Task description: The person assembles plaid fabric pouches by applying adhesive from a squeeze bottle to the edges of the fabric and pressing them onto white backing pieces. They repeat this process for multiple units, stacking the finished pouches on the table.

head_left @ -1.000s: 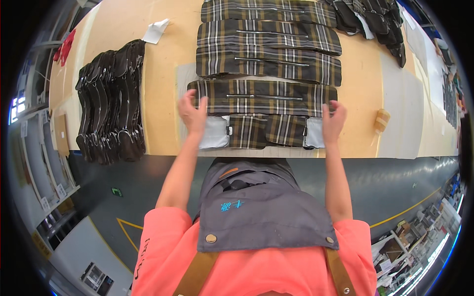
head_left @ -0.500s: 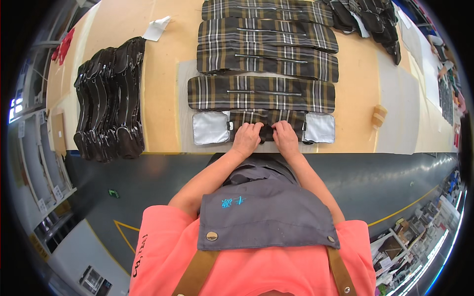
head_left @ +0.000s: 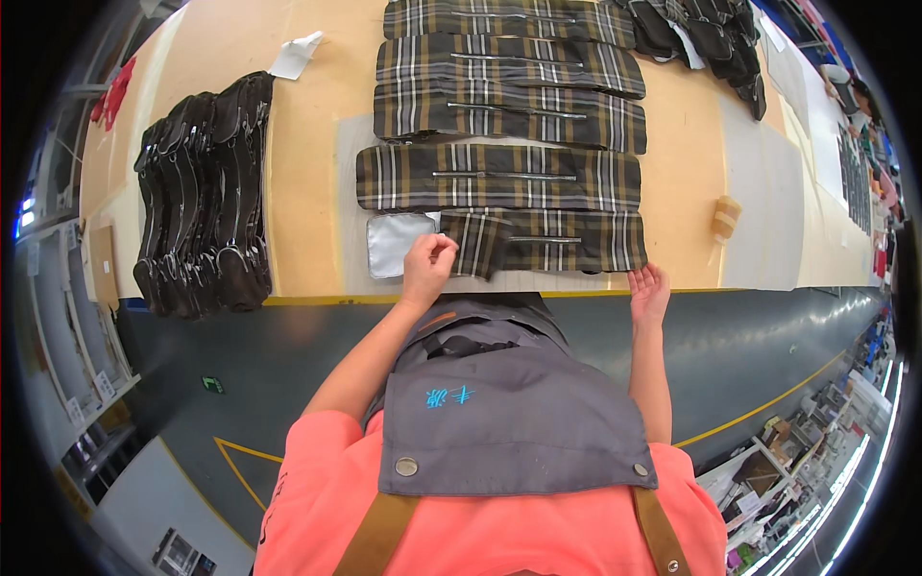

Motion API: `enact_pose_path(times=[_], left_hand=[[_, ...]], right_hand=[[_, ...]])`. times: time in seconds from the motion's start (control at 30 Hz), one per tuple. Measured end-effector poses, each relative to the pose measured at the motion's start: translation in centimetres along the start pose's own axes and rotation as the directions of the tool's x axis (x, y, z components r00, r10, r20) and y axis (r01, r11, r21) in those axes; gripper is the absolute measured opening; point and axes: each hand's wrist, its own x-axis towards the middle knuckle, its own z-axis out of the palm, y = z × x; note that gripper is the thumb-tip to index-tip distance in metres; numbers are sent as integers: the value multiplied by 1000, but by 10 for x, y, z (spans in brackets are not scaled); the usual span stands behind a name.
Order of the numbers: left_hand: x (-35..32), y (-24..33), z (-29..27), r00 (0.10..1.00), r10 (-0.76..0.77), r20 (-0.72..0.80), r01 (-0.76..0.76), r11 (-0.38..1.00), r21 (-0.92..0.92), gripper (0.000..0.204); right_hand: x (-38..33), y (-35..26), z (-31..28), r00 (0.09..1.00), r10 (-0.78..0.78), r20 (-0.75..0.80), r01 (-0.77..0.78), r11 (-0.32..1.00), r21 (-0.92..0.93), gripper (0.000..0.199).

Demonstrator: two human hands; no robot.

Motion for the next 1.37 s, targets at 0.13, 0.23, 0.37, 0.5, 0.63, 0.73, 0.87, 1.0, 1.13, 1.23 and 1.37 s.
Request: enact_pose_path(times=[0.13,0.23,0.37,0.5,0.63,0.73,0.87,1.0,1.13,1.23,1.37], left_hand=[[-4,30,27,958,278,66,-284,901,328,61],[-1,37,47,882,378,281,-471,707,528,72],[0,8,68,860,359,362,-507,672,540,58],[-2,-7,74,848,420,325,-528,727,438,47],[-6,-9,56,905,371,211,-415,879,235,35],[-11,11,6,980,191,52,-195,974,113,25],[-4,-44,-68,868,-490,-80,273,605,-748,25],[6,-48,-78,835,-523,-172,303,697,-650,29],[12,-88,-84,876,-310,-371,296,950,-95,27],[8,-102,-82,848,-301,-437,322,946,-25,26],[14,-109,-88,844,-330,-423,336,940,-62,28]], right_hand=[[-3,-6,36,995,-59,85,86,924,-373,35],[-8,-6,48,984,-147,105,180,745,-643,33],[-6,-4,52,971,-165,171,237,652,-720,30],[-3,-4,48,973,-148,176,230,657,-718,27],[0,-3,47,964,-166,209,267,641,-720,21],[6,-2,35,963,-161,215,267,661,-701,17],[13,-3,33,954,-171,246,291,729,-620,17],[29,3,29,911,-293,290,412,618,-669,20],[50,7,15,840,-433,327,479,307,-822,20],[46,20,16,804,-492,334,476,196,-857,23],[46,23,14,784,-533,319,438,110,-892,22]])
